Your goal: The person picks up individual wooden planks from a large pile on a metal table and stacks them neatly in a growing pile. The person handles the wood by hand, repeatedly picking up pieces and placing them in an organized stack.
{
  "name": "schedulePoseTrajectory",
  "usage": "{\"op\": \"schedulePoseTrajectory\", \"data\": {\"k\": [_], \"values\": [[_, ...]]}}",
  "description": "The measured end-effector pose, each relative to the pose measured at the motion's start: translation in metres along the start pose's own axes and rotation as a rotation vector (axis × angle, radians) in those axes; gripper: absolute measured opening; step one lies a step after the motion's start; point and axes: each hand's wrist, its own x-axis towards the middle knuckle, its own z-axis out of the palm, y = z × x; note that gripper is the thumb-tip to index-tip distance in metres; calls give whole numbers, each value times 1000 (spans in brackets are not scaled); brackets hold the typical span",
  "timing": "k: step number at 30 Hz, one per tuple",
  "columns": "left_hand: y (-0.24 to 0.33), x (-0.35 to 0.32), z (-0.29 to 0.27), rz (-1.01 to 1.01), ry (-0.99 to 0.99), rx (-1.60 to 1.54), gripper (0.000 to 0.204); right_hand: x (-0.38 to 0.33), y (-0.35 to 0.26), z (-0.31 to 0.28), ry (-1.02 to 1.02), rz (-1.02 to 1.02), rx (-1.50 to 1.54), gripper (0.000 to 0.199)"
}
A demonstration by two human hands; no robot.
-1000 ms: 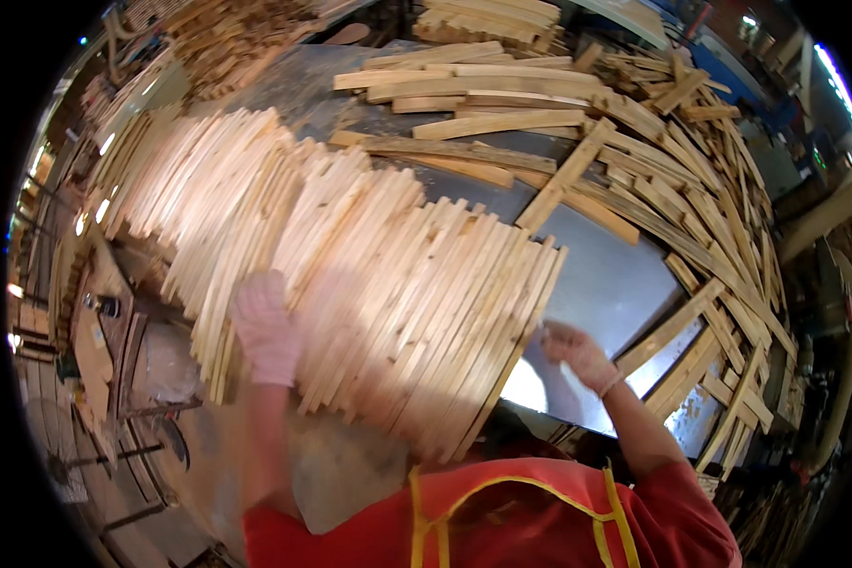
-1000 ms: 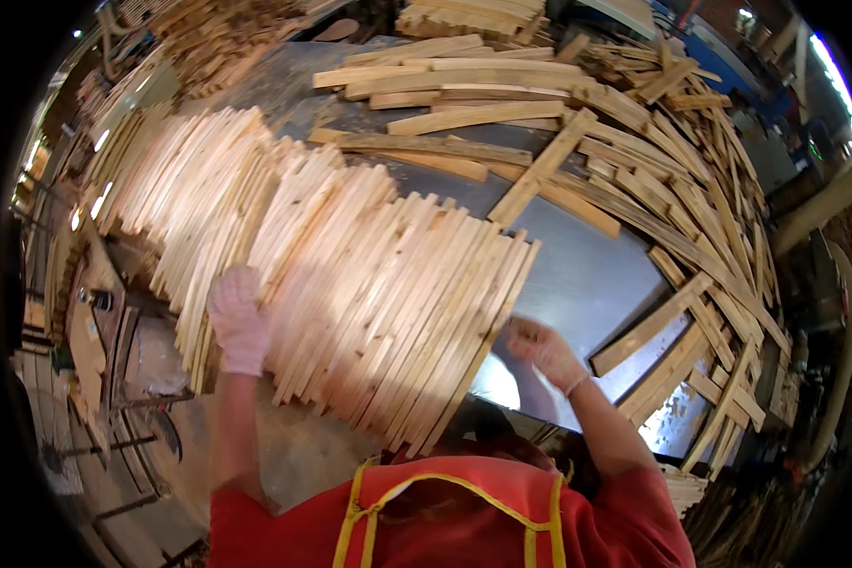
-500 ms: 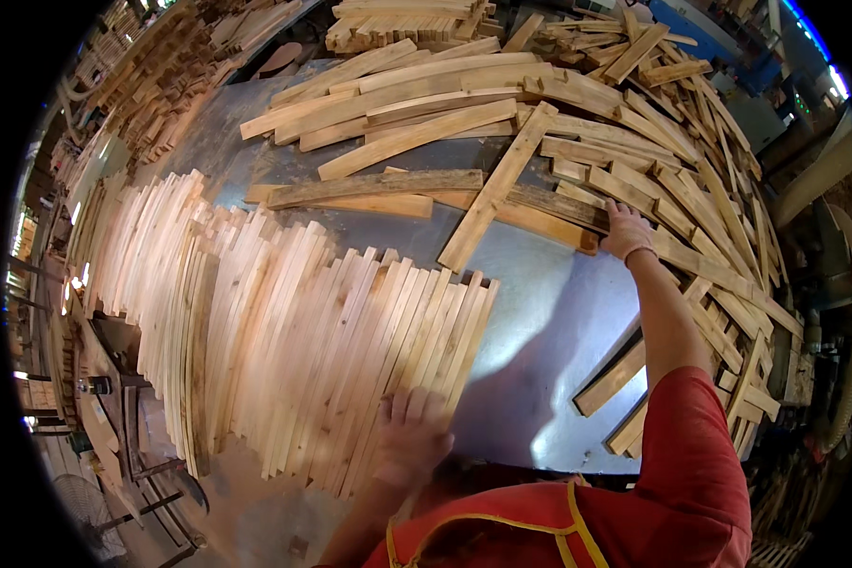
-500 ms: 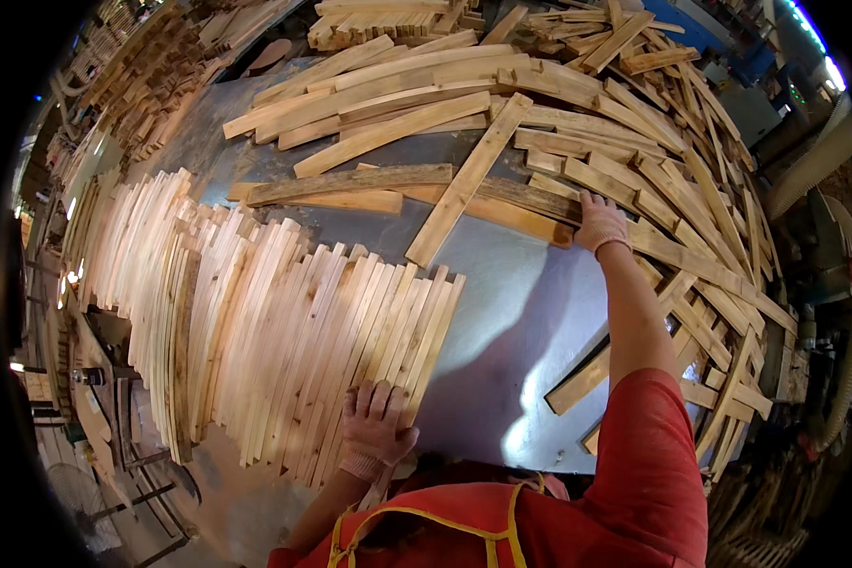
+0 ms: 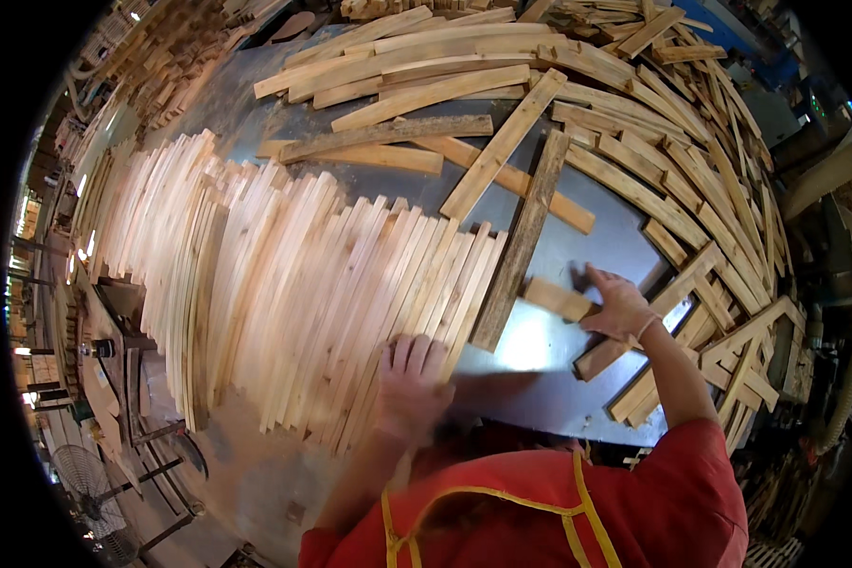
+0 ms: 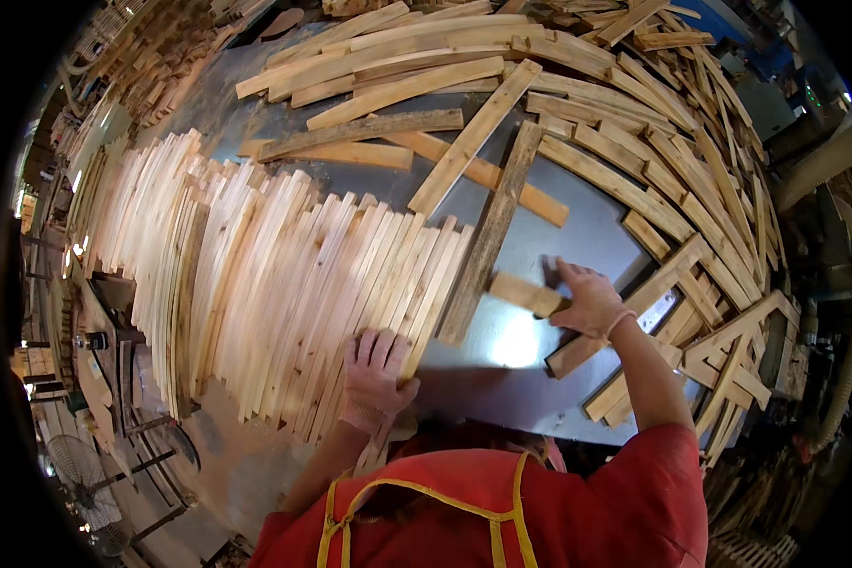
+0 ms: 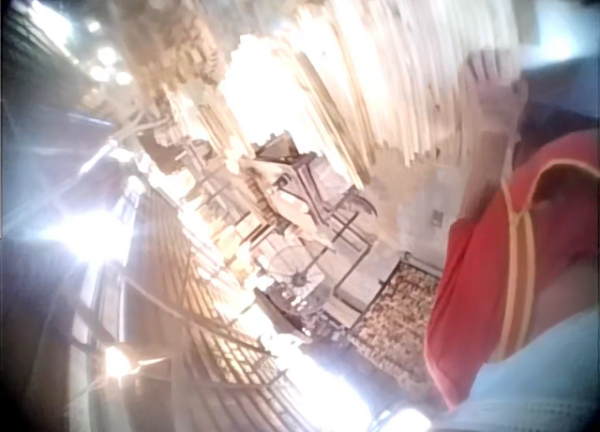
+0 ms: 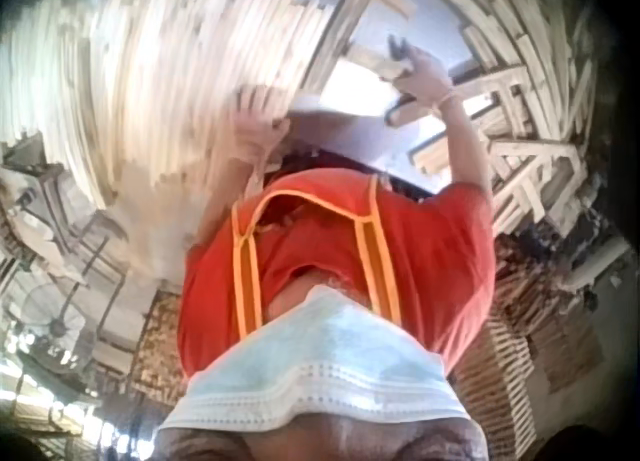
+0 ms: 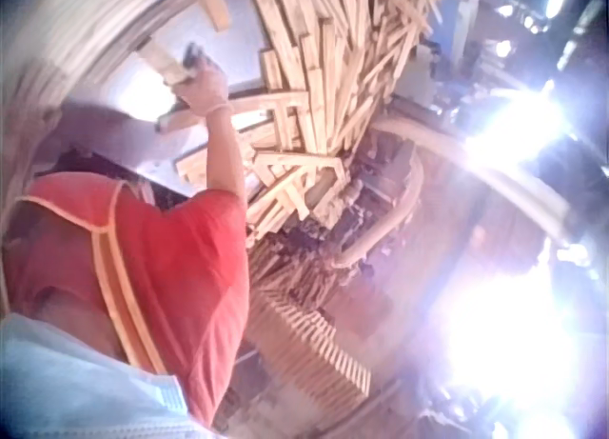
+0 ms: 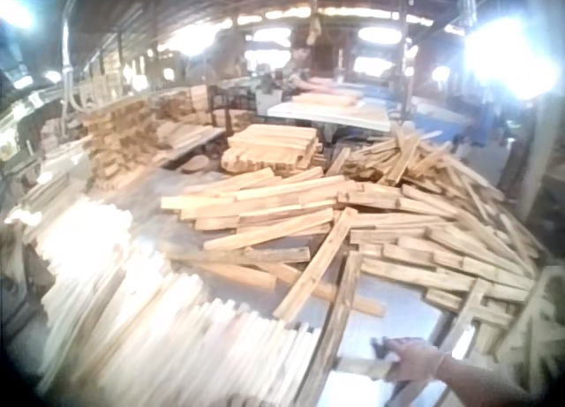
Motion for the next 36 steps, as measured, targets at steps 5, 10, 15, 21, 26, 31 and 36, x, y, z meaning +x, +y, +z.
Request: {"op": "schedulePoseTrajectory", "data": {"k": [5, 10, 15, 21, 26, 31, 36], "values": [[-15, -16, 16, 59, 62, -65, 68, -64, -1, 10, -115, 442, 158, 112], [-57, -86, 17, -104, 231, -88, 68, -65, -79, -15, 23, 498, 720, 89], [-72, -148, -25, -346, 131, -21, 63, -14, -140, 57, 268, 479, 1331, 58], [-43, -162, -25, -219, 152, -66, 70, 27, -209, 61, -179, 434, 947, 54], [17, -120, 0, -21, 101, -112, 79, 74, -102, 89, 541, 479, 856, 55], [38, -56, 25, -42, -11, -3, 87, 135, -101, 86, 452, 705, 705, 65], [22, -33, 29, -23, 99, 25, 75, 110, -88, 59, 348, 511, 1431, 52]]}}
